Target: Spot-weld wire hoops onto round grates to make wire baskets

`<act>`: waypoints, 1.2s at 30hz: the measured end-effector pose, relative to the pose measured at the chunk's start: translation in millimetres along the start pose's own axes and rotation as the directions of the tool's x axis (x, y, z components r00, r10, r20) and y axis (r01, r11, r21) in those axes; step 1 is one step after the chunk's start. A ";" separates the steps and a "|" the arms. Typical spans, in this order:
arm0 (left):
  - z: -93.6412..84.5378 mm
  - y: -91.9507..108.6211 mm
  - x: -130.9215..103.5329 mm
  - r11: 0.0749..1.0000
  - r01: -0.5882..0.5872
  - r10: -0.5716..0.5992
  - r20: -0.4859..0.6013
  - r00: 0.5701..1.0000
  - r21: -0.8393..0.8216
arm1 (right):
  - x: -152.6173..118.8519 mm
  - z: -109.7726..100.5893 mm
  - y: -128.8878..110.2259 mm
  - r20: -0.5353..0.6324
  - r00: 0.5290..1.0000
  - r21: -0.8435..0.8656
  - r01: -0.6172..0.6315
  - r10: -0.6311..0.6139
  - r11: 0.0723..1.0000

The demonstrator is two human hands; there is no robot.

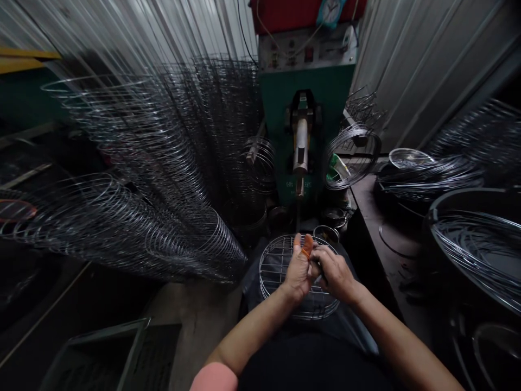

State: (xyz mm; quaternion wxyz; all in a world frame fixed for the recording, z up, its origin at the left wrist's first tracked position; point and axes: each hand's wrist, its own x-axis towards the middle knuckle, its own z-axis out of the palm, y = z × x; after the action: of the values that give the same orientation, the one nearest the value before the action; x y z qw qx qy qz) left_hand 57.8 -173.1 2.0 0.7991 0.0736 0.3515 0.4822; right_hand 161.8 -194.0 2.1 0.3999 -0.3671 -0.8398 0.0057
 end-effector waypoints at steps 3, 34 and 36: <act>0.0 -1.7 4.6 0.927 -0.316 0.324 -0.005 0.946 0.200 | -5.5 4.9 3.4 -0.072 0.991 0.027 -0.108 0.110 0.994; -25.2 24.2 12.9 -0.344 -0.582 0.687 0.620 0.379 0.737 | 3.3 -1.4 1.3 0.213 0.926 0.225 -0.358 0.312 0.906; -23.5 22.1 12.3 -0.327 -0.578 0.672 0.614 0.414 0.748 | 1.4 -0.1 4.5 0.216 0.922 0.282 -0.374 0.321 0.883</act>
State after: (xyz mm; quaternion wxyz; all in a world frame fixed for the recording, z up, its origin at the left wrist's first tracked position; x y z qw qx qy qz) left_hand 30.6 -156.6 -11.4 0.1438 0.7012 0.4887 0.4987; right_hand 164.1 -189.9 1.7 0.3762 -0.4410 -0.7779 0.2428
